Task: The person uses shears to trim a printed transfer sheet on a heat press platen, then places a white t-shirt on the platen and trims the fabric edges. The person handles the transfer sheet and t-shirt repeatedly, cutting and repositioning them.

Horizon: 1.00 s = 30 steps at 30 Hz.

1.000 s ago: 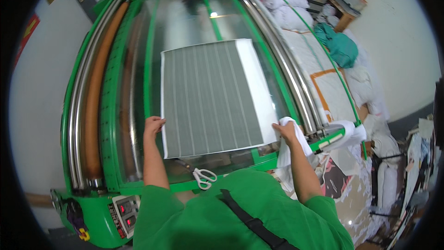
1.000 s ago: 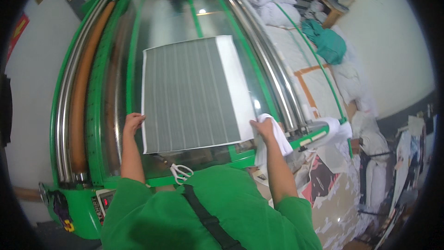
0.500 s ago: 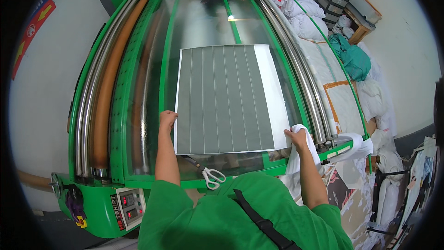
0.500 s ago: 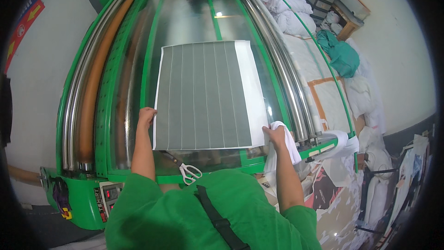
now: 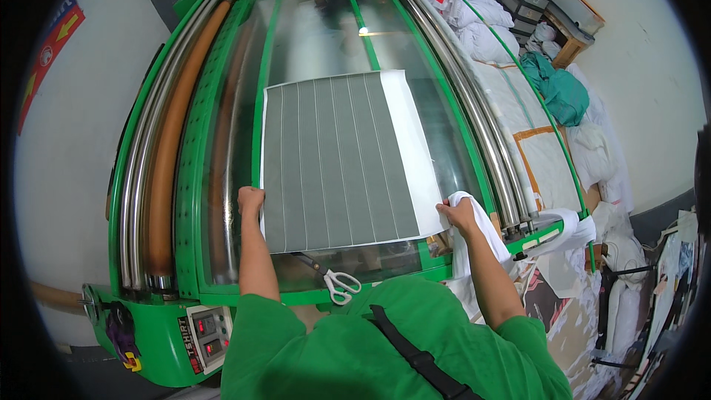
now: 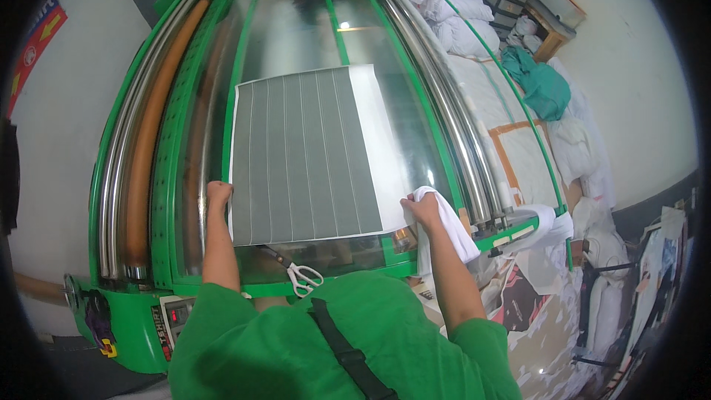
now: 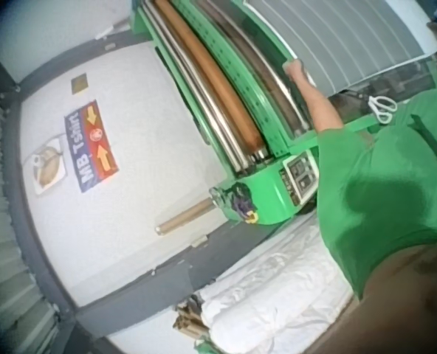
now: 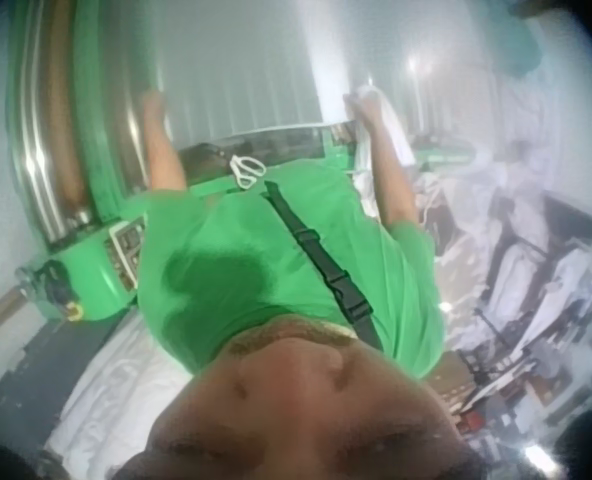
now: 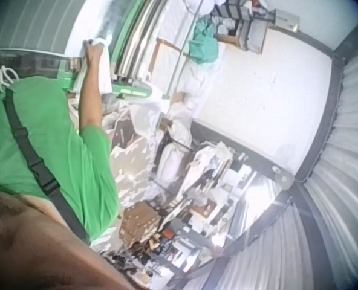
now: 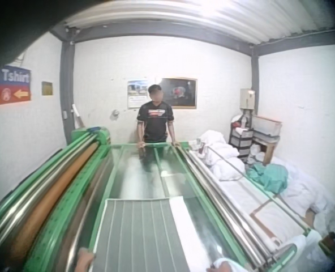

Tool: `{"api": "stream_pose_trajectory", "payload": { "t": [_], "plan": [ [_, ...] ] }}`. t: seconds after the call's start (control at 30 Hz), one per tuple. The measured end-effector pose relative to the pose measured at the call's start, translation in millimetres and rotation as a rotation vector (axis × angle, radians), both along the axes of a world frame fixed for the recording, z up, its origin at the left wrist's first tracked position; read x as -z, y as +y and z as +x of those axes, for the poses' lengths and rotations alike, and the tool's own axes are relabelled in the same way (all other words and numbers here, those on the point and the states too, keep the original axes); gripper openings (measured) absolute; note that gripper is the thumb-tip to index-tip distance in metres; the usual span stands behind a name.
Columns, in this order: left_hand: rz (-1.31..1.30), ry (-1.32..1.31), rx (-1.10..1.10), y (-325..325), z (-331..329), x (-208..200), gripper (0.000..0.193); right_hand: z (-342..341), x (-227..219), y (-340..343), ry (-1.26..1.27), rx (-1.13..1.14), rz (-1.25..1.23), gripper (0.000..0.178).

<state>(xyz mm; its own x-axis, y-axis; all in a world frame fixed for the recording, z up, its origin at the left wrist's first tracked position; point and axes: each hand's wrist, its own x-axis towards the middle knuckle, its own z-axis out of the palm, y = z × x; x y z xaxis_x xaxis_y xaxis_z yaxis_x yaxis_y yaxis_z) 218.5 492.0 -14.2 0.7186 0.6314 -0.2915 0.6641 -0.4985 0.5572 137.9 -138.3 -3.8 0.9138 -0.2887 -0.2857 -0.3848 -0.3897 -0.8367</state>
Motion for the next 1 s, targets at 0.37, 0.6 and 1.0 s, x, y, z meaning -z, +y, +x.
{"api": "stream_pose_trajectory", "payload": {
  "t": [0.37, 0.6, 1.0],
  "plan": [
    [0.323, 0.029, -0.004, -74.4, -16.3, -57.4, 0.073, -13.9, -23.5, -25.2, -0.097, 0.041, 0.041, 0.032],
    [0.393, 0.083, 0.32, -127.4, -34.7, -42.5, 0.086, -82.7, -140.4, -74.9, -0.238, 0.32, 0.464, 0.041],
    [0.529, 0.087, 0.433, -146.2, -35.1, -17.0, 0.085, -243.9, -285.1, -130.9, -0.809, 0.576, 0.863, 0.064]
  ]
}}
